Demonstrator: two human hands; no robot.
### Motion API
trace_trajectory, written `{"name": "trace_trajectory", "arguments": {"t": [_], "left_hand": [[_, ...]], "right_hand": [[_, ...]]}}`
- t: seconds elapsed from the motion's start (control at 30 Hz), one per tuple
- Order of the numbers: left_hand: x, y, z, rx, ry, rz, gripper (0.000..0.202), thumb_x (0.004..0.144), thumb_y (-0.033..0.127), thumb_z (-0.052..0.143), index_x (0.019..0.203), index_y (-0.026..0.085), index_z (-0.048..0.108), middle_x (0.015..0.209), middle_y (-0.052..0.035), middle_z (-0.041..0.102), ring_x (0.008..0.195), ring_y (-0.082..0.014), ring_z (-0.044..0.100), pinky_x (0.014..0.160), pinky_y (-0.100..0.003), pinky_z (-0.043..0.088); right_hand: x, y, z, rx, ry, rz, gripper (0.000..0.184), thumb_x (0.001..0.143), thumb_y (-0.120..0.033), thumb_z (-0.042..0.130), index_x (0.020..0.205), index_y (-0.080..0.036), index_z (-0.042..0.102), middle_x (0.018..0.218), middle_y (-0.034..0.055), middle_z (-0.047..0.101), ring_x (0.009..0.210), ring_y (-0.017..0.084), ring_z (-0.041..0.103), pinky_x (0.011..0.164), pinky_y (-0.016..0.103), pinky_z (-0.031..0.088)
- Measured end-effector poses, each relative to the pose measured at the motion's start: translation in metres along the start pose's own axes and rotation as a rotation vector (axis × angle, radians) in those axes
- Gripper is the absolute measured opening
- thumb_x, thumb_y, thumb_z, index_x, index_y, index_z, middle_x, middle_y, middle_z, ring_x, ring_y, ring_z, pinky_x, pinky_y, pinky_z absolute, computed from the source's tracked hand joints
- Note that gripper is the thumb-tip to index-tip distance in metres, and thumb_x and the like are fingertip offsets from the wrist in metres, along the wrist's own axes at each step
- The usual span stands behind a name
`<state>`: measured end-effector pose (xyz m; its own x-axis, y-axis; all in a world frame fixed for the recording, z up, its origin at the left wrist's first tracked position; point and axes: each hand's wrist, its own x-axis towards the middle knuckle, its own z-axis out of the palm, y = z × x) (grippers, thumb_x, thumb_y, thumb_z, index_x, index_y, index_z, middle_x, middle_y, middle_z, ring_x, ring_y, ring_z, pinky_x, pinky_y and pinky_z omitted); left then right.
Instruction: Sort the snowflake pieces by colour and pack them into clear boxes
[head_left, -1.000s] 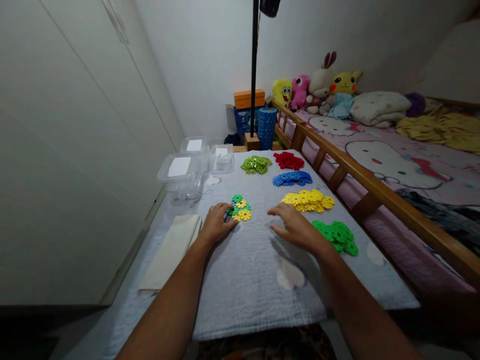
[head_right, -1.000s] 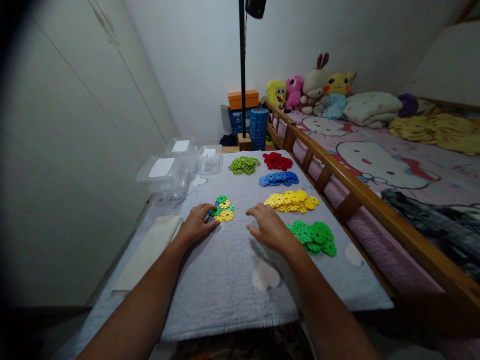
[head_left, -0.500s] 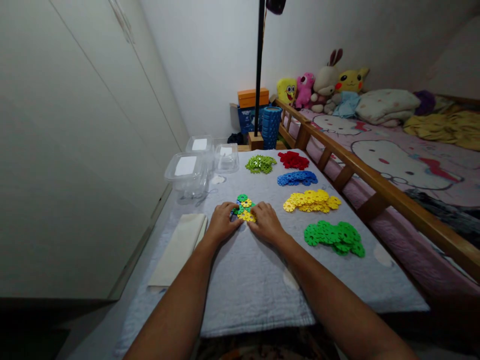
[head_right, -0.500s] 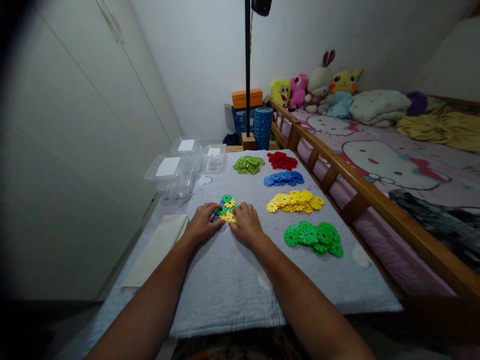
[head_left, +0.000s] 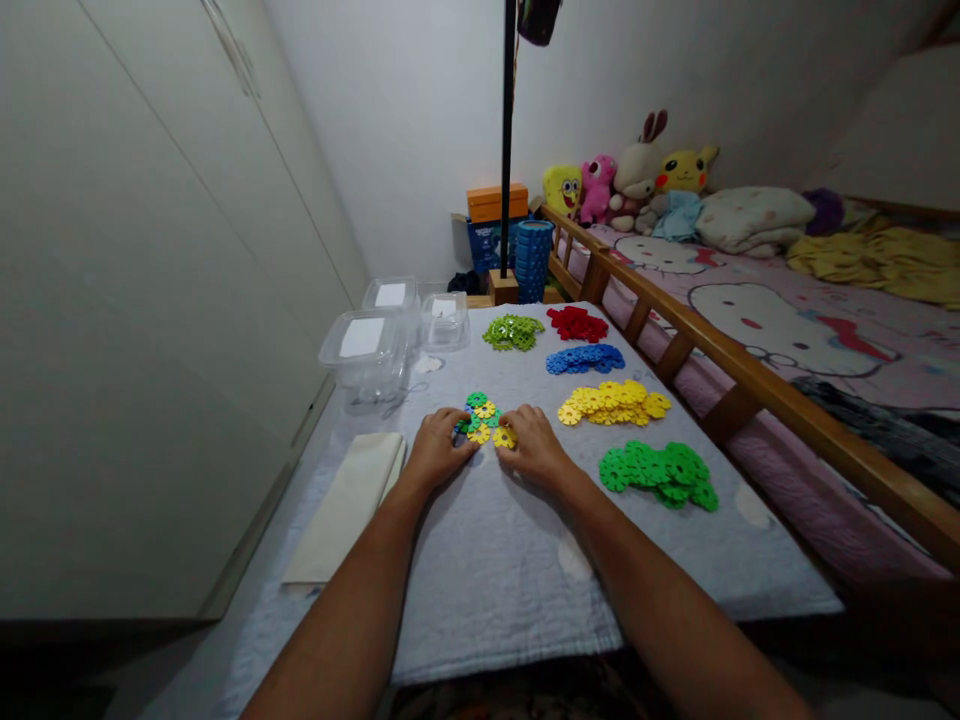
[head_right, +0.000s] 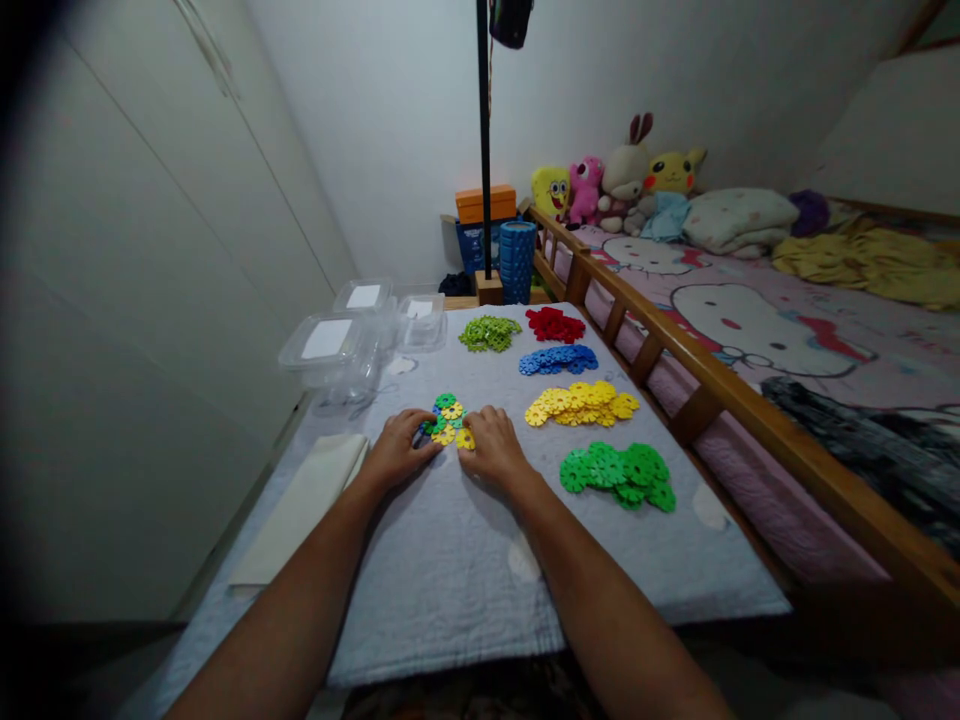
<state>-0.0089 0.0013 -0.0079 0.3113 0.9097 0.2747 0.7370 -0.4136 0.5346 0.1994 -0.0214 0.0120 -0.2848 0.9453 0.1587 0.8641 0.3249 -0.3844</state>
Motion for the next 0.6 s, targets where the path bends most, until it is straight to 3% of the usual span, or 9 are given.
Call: {"name": "trace_trajectory", "arguments": {"t": [0.13, 0.37, 0.47, 0.6], "left_hand": [[0.000, 0.000, 0.000, 0.000, -0.004, -0.001, 0.039, 0.078, 0.032, 0.072, 0.114, 0.020, 0.067, 0.121, -0.0102, 0.067, 0.116, -0.0291, 0.059, 0.104, -0.045, 0.043], [0.001, -0.002, 0.001, 0.008, -0.011, -0.016, 0.039, 0.078, 0.031, 0.072, 0.114, 0.020, 0.066, 0.121, -0.0102, 0.066, 0.115, -0.0290, 0.059, 0.103, -0.045, 0.043], [0.000, -0.001, 0.001, 0.002, -0.010, -0.013, 0.038, 0.077, 0.030, 0.072, 0.114, 0.021, 0.066, 0.121, -0.0096, 0.066, 0.115, -0.0286, 0.059, 0.104, -0.045, 0.043], [0.000, -0.002, 0.001, -0.004, -0.006, -0.006, 0.037, 0.078, 0.030, 0.072, 0.113, 0.022, 0.066, 0.121, -0.0090, 0.067, 0.114, -0.0282, 0.060, 0.103, -0.044, 0.044]], "right_hand": [[0.000, 0.034, -0.035, -0.056, 0.074, 0.010, 0.032, 0.081, -0.027, 0.064, 0.111, -0.017, 0.066, 0.109, 0.0113, 0.062, 0.104, 0.026, 0.052, 0.094, 0.036, 0.039], [-0.013, 0.144, -0.098, -0.267, 0.145, 0.146, 0.033, 0.078, -0.028, 0.063, 0.109, -0.018, 0.069, 0.107, 0.0115, 0.065, 0.102, 0.028, 0.054, 0.092, 0.039, 0.040], [-0.020, 0.177, -0.107, -0.328, 0.105, 0.258, 0.035, 0.078, -0.029, 0.063, 0.110, -0.018, 0.071, 0.110, 0.0132, 0.065, 0.104, 0.030, 0.056, 0.092, 0.040, 0.041], [-0.025, 0.193, -0.105, -0.329, 0.108, 0.292, 0.036, 0.080, -0.029, 0.061, 0.113, -0.019, 0.071, 0.117, 0.0130, 0.065, 0.106, 0.029, 0.058, 0.094, 0.040, 0.043]]}}
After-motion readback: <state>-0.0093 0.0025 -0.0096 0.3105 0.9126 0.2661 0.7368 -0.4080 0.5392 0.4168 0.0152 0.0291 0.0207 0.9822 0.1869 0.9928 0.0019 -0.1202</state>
